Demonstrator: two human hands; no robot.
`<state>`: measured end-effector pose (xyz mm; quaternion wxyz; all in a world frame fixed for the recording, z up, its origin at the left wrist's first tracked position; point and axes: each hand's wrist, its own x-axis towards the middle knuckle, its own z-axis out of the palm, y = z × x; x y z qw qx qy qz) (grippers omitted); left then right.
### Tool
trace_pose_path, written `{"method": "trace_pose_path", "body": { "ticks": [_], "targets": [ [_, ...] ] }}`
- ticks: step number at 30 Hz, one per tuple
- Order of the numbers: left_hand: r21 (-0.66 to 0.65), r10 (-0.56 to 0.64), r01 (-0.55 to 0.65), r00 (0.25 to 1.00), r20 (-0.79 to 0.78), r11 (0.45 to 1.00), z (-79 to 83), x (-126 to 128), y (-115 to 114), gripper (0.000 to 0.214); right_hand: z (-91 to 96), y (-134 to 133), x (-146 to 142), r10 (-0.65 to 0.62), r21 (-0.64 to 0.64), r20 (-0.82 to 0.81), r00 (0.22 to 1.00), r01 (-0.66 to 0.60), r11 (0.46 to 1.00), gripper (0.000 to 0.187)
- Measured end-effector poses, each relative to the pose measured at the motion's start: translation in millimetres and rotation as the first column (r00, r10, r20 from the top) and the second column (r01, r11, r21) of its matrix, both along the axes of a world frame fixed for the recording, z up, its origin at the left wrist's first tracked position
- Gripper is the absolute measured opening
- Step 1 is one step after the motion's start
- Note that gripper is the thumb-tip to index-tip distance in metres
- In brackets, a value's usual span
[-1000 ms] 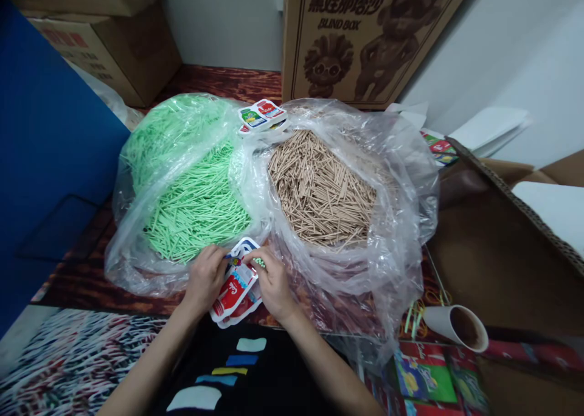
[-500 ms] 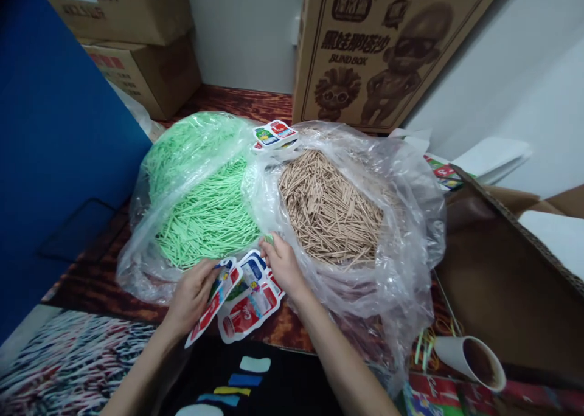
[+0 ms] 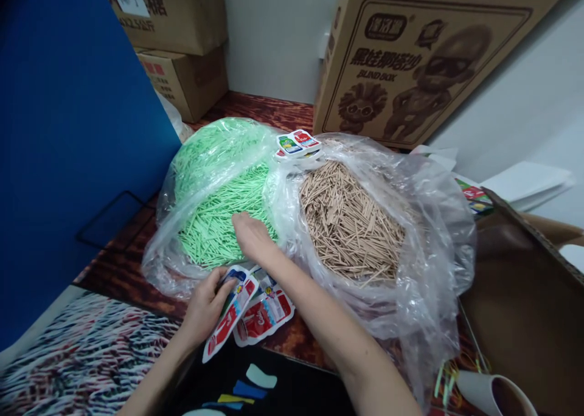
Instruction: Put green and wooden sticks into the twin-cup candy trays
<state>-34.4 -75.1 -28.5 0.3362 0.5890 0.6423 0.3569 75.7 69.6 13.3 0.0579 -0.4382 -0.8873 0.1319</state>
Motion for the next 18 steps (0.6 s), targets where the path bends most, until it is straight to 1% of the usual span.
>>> {"method": "trace_pose_path", "body": {
  "ticks": [1,3,7,8,9,10,11,12,13,14,15,16,17,18],
  "targets": [
    [-0.002,0.01,-0.01,1.0,0.007,1.0,-1.6,0,-1,0.017,0.6,-1,-5,0.024,0.012,0.054,0.998,-0.025,1.0,0.027],
    [0.016,0.002,-0.002,1.0,0.014,1.0,-4.9,-1,-2,0.019,0.9,-1,-12,0.047,0.017,0.1,0.994,-0.049,0.999,0.029],
    [0.12,-0.013,0.006,0.998,0.056,0.993,-7.4,-4,0,0.017,2.6,7,-12,0.042,0.016,0.079,0.996,-0.044,0.999,0.026],
    [0.149,-0.008,-0.003,0.997,0.079,0.989,-6.4,-4,1,0.017,3.7,10,-8,0.024,0.014,0.029,0.999,-0.025,1.0,0.024],
    [0.17,-0.005,-0.014,0.994,0.107,0.985,-4.9,-3,2,0.016,5.1,12,-3,-0.013,-0.012,-0.072,0.997,0.012,1.0,0.021],
    [0.182,0.0,-0.026,0.99,0.14,0.983,-2.7,-3,4,0.015,6.7,14,4,-0.076,-0.083,-0.227,0.971,0.058,0.995,0.016],
    [0.185,0.006,-0.039,0.984,0.176,0.982,-0.2,-1,6,0.015,8.3,13,12,-0.173,-0.209,-0.416,0.893,0.091,0.974,0.011],
    [0.181,0.011,-0.051,0.977,0.215,0.982,2.4,0,8,0.014,9.9,11,22,-0.302,-0.376,-0.589,0.749,0.076,0.924,0.007],
    [0.174,0.013,-0.059,0.967,0.254,0.983,4.8,2,11,0.014,11.5,7,32,-0.447,-0.541,-0.694,0.565,0.001,0.841,0.005],
    [0.162,0.014,-0.063,0.957,0.291,0.985,6.8,5,13,0.014,12.9,1,42,-0.579,-0.664,-0.715,0.392,-0.119,0.739,0.006],
    [0.148,0.011,-0.062,0.946,0.323,0.987,8.3,8,16,0.014,14.1,-6,52,-0.683,-0.731,-0.682,0.262,-0.24,0.638,0.011],
    [0.134,0.005,-0.055,0.937,0.349,0.989,9.2,11,18,0.015,15.0,-13,62,-0.757,-0.762,-0.629,0.178,-0.338,0.553,0.019],
    [0.121,-0.005,-0.043,0.929,0.37,0.992,9.6,15,21,0.015,15.7,-21,70,-0.808,-0.772,-0.574,0.129,-0.413,0.483,0.025],
    [0.112,-0.016,-0.029,0.923,0.385,0.993,9.7,18,23,0.015,16.2,-28,77,-0.842,-0.772,-0.53,0.1,-0.467,0.431,0.029]
  ]
}}
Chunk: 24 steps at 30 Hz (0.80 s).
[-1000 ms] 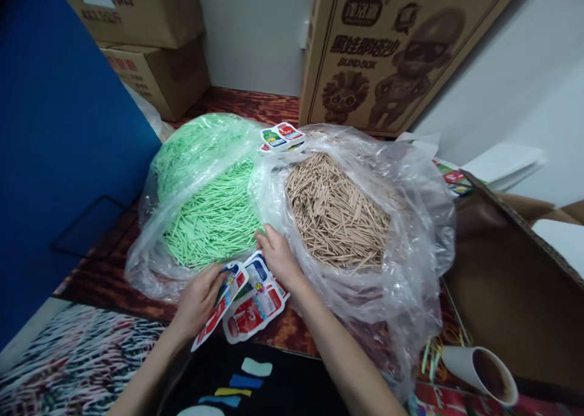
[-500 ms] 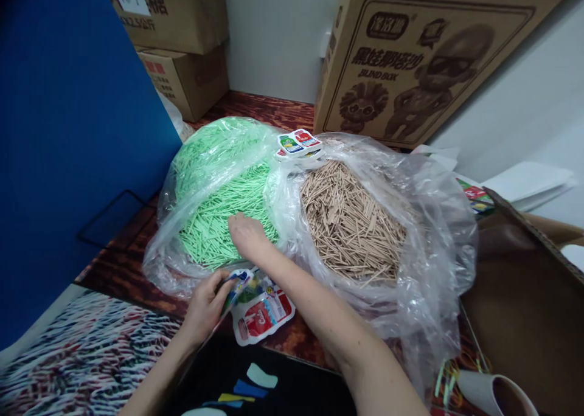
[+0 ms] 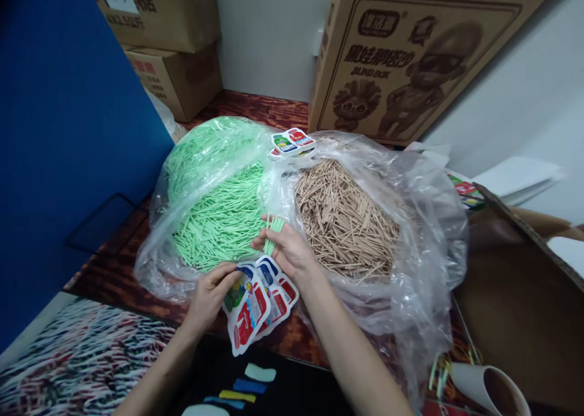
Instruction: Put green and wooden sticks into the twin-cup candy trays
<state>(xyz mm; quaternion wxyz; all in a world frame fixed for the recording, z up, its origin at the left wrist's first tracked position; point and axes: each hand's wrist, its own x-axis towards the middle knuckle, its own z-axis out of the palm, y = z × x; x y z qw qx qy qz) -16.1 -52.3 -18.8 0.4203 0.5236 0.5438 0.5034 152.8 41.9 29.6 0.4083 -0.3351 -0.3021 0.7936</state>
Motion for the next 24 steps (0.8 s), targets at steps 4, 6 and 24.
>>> {"method": "trace_pose_path", "body": {
  "ticks": [4,6,24],
  "targets": [
    [-0.014,-0.056,0.057,0.998,0.037,0.998,-0.1,17,7,0.015,-0.3,-16,14,-0.076,-0.084,-0.177,0.981,0.062,0.995,0.019],
    [-0.029,-0.072,0.073,0.996,0.047,0.997,0.2,24,9,0.017,-2.1,-19,15,-0.148,-0.083,-0.222,0.964,0.133,0.988,0.015],
    [-0.174,-0.034,0.067,0.982,0.188,0.982,-6.5,45,10,0.02,1.0,-49,27,-0.191,0.036,-0.059,0.98,0.193,0.981,0.017]
  ]
}}
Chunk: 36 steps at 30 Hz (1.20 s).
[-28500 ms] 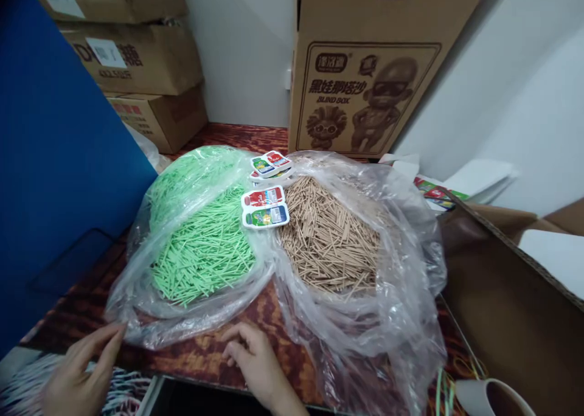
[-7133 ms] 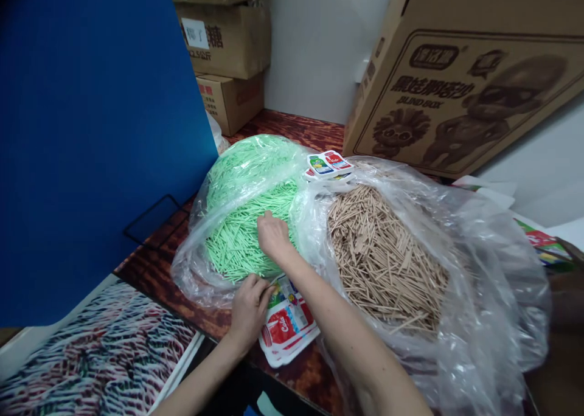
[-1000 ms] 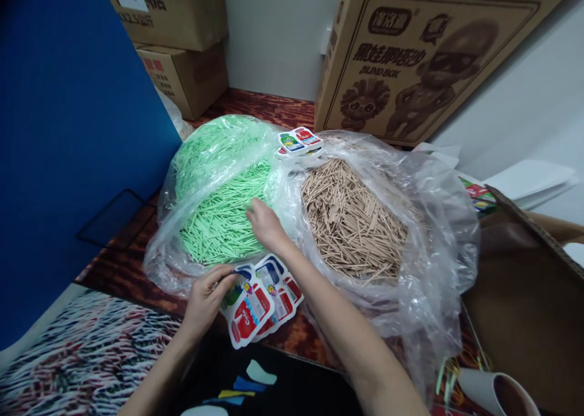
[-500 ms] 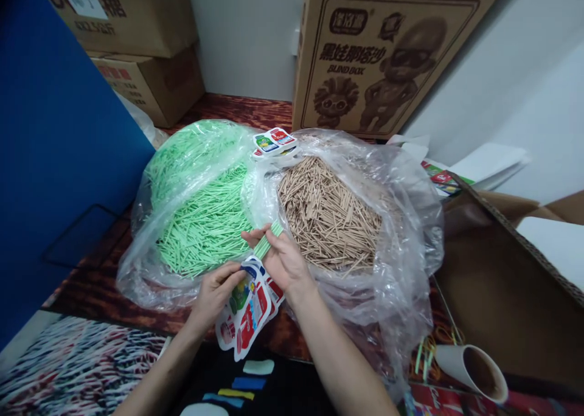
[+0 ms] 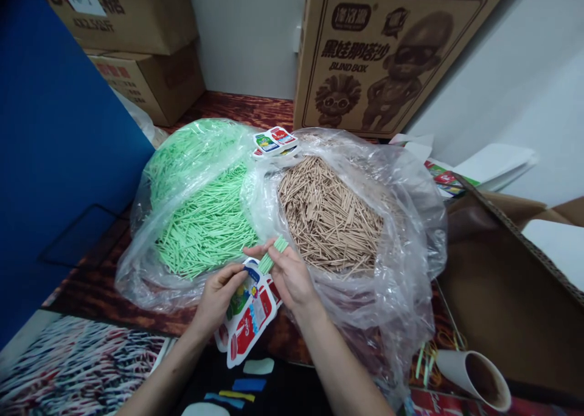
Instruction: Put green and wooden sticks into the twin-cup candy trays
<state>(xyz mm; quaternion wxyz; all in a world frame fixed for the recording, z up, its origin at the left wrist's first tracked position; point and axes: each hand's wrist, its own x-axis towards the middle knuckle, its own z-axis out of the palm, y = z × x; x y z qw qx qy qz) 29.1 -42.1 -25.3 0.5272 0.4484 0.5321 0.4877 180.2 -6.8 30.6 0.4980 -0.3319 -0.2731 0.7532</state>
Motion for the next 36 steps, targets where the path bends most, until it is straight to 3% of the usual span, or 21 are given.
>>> {"method": "trace_pose_path", "body": {
  "ticks": [9,16,21,26,29,32,36],
  "targets": [
    [0.049,-0.024,0.028,0.998,-0.064,0.998,0.1,-2,2,0.02,1.9,4,-6,-0.008,0.021,-0.013,1.0,0.008,1.0,0.014],
    [0.098,-0.02,0.024,0.999,-0.044,0.995,1.6,2,7,0.02,-8.0,18,-11,-0.083,-0.121,-0.241,0.967,0.055,0.991,0.008],
    [0.105,0.013,-0.011,1.0,-0.02,0.994,4.0,2,8,0.02,-6.7,17,-13,-0.1,-0.156,-0.261,0.96,0.06,0.986,0.009],
    [0.131,0.029,-0.023,0.999,-0.044,0.991,8.9,4,8,0.021,-5.5,8,-14,-0.085,-0.114,-0.08,0.993,0.075,0.991,0.014],
    [0.18,0.038,-0.024,0.996,-0.075,0.983,8.4,4,8,0.019,-4.3,3,-12,0.084,-0.104,0.002,0.996,-0.083,0.991,0.018],
    [0.22,0.066,-0.045,0.994,-0.087,0.975,8.4,2,9,0.017,2.0,1,-3,0.276,-0.046,0.146,0.95,-0.272,0.961,0.03],
    [0.243,0.111,-0.088,0.991,-0.079,0.966,12.6,-2,14,0.017,18.3,-4,17,0.222,0.07,0.532,0.817,-0.304,0.95,0.054]
  ]
}}
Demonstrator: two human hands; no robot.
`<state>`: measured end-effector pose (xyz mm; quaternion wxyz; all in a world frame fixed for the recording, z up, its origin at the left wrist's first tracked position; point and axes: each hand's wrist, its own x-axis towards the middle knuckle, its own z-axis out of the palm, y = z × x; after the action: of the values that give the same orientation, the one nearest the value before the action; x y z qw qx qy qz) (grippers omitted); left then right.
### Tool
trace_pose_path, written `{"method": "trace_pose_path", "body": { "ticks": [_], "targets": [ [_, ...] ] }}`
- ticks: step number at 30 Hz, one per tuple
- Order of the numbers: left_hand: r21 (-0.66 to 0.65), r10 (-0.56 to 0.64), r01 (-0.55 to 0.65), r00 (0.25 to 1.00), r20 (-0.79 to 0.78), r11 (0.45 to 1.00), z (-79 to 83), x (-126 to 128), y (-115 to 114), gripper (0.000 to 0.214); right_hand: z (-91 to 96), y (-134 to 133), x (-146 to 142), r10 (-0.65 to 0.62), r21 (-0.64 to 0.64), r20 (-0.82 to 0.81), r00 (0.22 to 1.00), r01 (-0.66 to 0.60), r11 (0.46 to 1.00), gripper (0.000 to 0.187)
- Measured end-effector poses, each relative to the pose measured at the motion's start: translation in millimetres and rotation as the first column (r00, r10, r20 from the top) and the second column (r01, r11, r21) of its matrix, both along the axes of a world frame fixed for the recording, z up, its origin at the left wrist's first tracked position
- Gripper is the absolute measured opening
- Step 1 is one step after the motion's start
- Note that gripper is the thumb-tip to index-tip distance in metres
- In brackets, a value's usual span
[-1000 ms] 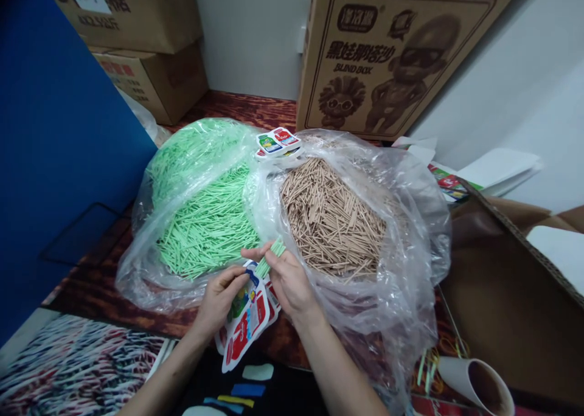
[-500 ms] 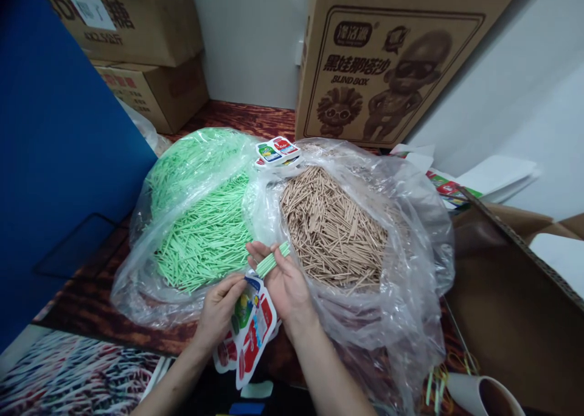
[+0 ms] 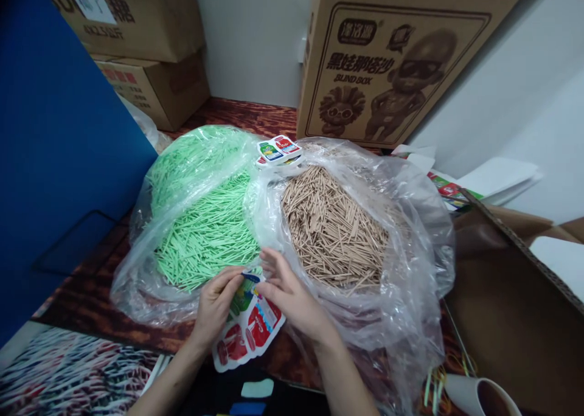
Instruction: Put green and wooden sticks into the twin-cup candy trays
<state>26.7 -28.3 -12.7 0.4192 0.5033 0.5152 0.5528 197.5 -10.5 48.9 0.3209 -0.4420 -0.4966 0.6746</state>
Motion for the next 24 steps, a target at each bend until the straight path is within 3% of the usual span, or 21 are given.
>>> {"method": "trace_pose_path", "body": {
  "ticks": [4,6,9,11,12,14,16,19,21,24],
  "targets": [
    [-0.008,0.005,-0.005,1.0,0.03,1.0,6.9,4,5,0.018,10.8,-3,5,0.022,0.24,0.325,0.946,-0.105,0.965,0.032],
    [-0.029,-0.051,0.052,0.997,0.052,0.998,10.4,4,5,0.019,10.7,-4,2,0.031,0.343,0.449,0.893,-0.204,0.917,0.02],
    [-0.134,-0.168,0.188,0.975,0.146,0.973,14.0,-6,4,0.028,8.2,-4,-2,0.003,0.449,0.492,0.87,-0.257,0.856,0.021],
    [-0.22,-0.28,0.322,0.939,0.2,0.921,14.5,-17,4,0.053,8.2,-5,-1,-0.001,0.489,0.433,0.901,-0.234,0.84,0.021],
    [-0.256,-0.354,0.395,0.915,0.193,0.882,14.3,-23,4,0.055,9.0,-6,0,0.005,0.496,0.41,0.912,-0.228,0.838,0.021],
    [-0.332,-0.493,0.505,0.861,0.126,0.797,13.7,-31,5,0.039,11.1,-9,3,0.006,0.492,0.429,0.903,-0.239,0.837,0.02],
    [-0.38,-0.555,0.529,0.83,0.047,0.759,14.0,-33,6,0.027,12.9,-12,5,0.005,0.48,0.498,0.867,-0.28,0.831,0.024],
    [-0.355,-0.5,0.463,0.866,-0.016,0.812,17.2,-26,6,0.025,13.4,-17,6,0.003,0.485,0.544,0.839,-0.318,0.815,0.036],
    [-0.322,-0.455,0.425,0.89,-0.021,0.846,19.9,-19,5,0.021,12.8,-18,5,-0.007,0.506,0.543,0.84,-0.32,0.801,0.03],
    [-0.318,-0.438,0.435,0.897,0.064,0.843,21.0,-9,-1,0.021,12.2,-16,5,-0.062,0.539,0.544,0.837,-0.292,0.79,0.019]
  ]
}}
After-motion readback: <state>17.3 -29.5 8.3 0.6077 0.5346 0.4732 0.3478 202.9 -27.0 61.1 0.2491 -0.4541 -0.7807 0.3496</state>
